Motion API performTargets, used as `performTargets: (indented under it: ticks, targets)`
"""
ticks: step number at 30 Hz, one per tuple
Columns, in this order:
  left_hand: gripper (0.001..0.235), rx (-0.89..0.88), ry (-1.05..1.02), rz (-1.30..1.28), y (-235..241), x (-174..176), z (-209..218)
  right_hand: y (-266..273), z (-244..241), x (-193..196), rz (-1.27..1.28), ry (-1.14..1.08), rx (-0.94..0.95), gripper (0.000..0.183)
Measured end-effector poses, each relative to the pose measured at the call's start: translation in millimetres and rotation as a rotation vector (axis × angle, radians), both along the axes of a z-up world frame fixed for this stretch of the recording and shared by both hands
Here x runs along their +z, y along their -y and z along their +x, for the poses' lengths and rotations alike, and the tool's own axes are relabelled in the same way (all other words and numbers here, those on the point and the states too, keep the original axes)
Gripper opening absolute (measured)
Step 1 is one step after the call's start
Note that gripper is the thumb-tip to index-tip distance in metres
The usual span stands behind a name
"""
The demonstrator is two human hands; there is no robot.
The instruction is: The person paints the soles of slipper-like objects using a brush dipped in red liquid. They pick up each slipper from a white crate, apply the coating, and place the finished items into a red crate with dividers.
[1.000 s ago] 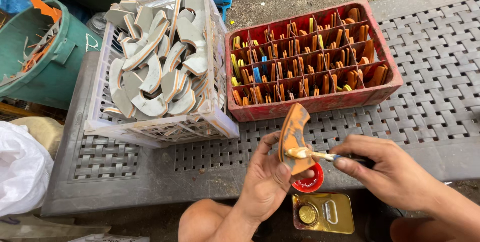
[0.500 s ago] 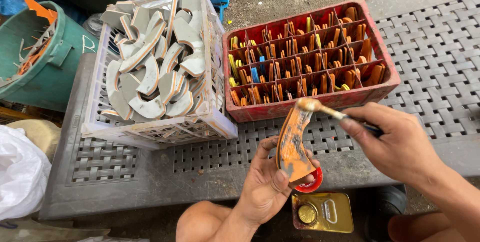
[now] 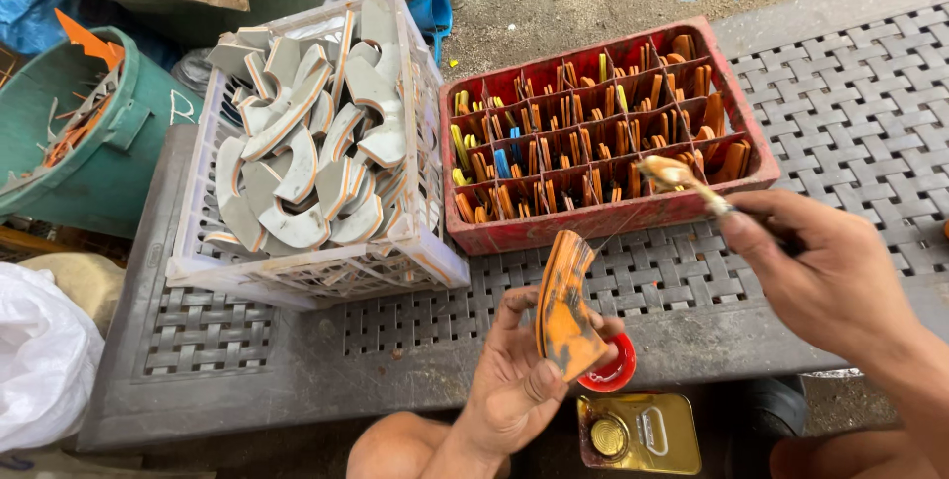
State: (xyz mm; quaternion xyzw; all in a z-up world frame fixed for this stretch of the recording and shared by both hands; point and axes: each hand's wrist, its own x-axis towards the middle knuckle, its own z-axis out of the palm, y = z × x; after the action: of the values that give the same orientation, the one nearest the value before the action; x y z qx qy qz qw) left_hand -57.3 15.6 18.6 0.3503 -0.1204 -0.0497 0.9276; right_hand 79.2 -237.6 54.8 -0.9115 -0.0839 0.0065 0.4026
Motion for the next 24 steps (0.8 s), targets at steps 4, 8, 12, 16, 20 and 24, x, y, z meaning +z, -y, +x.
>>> performTargets:
  ticks: [4, 8, 12, 16, 20, 24]
  targets:
    - [0.071, 0.204, 0.035, 0.772, -15.6, 25.1, 13.9, 15.8, -4.3, 10.4, 0.056, 0.355, 0.137, 0.027]
    - [0.084, 0.503, 0.367, 1.466, -14.3, 44.4, 28.9, 14.2, -13.2, 19.1, 0.019, 0.404, 0.132, 0.029]
    - [0.09, 0.597, 0.556, 1.591, -5.4, 54.1, 37.1, 4.7, -18.1, 20.3, -0.137, 0.595, 0.193, 0.029]
    - [0.089, 0.655, 0.532, 1.576, 2.5, 51.1, 42.1, -5.6, -23.8, 15.1, -0.227, 0.58, 0.27, 0.029]
    - [0.093, 0.658, 0.419, 1.485, 1.2, 43.4, 43.0, -15.7, -29.9, 11.0, -0.138, 0.445, 0.422, 0.029]
    - [0.09, 0.69, 0.525, 1.541, 3.5, 38.1, 42.2, -7.4, -20.0, 13.5, -0.206, 0.408, 0.188, 0.023]
